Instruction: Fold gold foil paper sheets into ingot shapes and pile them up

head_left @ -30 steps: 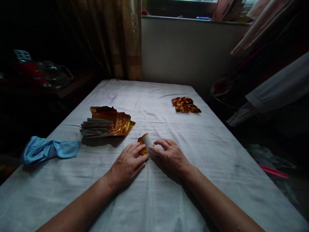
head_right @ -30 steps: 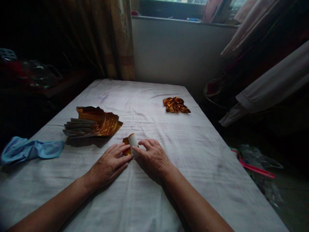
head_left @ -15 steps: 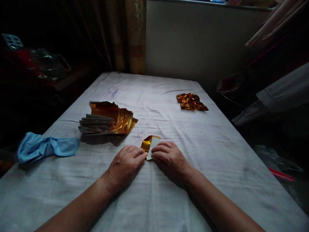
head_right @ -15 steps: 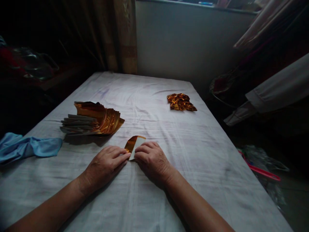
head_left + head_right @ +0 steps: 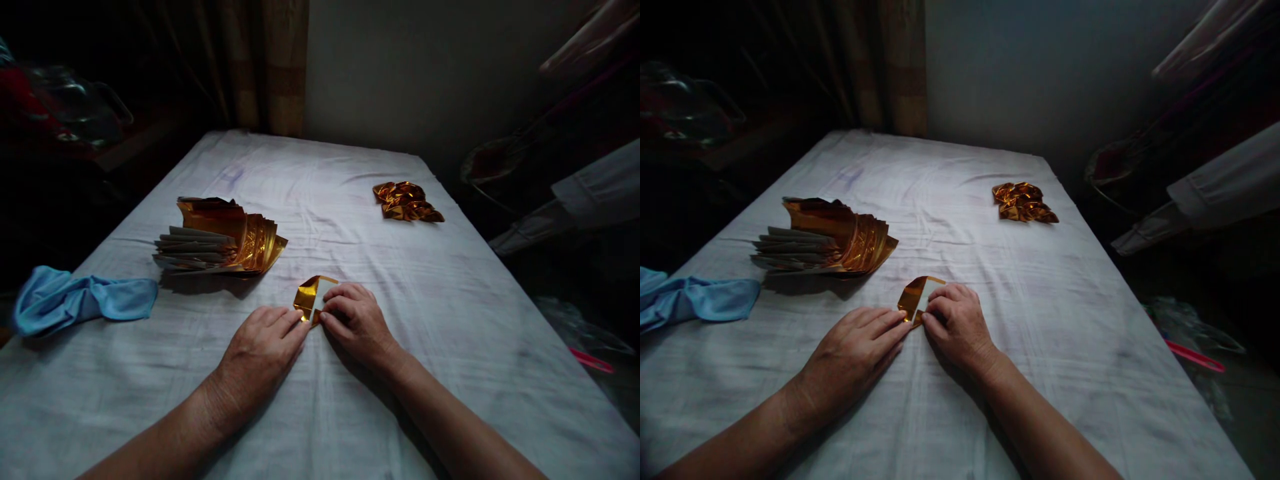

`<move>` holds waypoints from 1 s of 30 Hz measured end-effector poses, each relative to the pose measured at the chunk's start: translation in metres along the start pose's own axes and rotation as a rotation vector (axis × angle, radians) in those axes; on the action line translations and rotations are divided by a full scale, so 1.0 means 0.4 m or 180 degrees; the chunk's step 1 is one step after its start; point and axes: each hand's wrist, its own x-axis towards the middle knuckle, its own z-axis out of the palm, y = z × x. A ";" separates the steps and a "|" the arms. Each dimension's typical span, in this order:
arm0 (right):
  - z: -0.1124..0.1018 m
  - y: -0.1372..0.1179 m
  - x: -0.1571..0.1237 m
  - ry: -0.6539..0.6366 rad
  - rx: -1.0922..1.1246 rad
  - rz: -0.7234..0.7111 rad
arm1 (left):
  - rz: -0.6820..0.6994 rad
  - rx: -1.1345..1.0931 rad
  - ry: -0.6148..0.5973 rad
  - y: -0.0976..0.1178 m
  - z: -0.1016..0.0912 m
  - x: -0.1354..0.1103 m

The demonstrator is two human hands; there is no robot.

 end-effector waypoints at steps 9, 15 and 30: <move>0.000 -0.018 0.006 0.0071 0.0046 0.0116 | 0.0089 0.0028 -0.0016 0.002 -0.001 -0.004; 0.002 -0.013 0.002 0.0082 0.0005 0.0060 | 0.0071 0.0138 -0.0242 0.004 -0.004 -0.006; 0.010 -0.028 -0.001 0.0190 -0.0074 0.0155 | 0.0145 0.0138 -0.0069 0.010 -0.003 -0.008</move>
